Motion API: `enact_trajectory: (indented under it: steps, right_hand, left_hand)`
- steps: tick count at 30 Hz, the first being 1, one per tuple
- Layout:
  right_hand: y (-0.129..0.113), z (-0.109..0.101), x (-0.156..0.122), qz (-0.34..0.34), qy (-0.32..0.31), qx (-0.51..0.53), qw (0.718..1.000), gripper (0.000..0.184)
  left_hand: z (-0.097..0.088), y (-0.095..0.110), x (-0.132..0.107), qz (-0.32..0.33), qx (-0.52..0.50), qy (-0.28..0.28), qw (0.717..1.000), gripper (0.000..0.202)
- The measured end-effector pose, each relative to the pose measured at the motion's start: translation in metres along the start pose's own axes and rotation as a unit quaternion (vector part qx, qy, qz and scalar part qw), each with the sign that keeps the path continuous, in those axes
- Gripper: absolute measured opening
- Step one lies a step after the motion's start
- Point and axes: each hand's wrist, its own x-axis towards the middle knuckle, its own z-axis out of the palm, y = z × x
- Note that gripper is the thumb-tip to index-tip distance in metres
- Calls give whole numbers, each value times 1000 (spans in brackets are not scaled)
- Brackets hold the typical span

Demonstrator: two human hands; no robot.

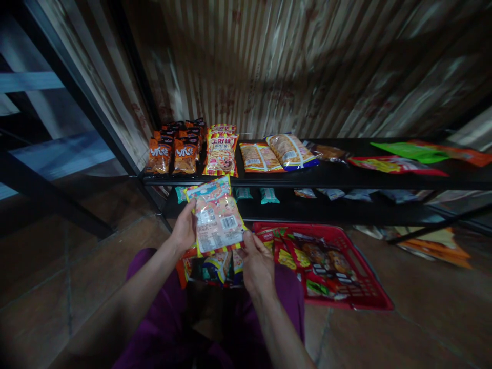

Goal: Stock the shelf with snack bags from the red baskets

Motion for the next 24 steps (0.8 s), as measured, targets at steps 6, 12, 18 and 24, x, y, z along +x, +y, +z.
enact_trajectory:
  steps: [6,12,18,24]
  right_hand:
    - [-4,2,2,-20,-7,18,1000,29]
    - [-1,3,-5,-6,-16,31,999,29]
    - [-16,9,9,-30,-50,-28,998,43]
    - [-40,25,34,-116,-85,-125,982,44]
  left_hand:
    - [-6,-6,-8,23,68,-41,997,37]
    - [-11,-12,-15,37,109,-44,992,55]
    - [-19,-11,-20,36,135,-35,990,62]
    - [-28,-13,-25,22,183,-66,981,56]
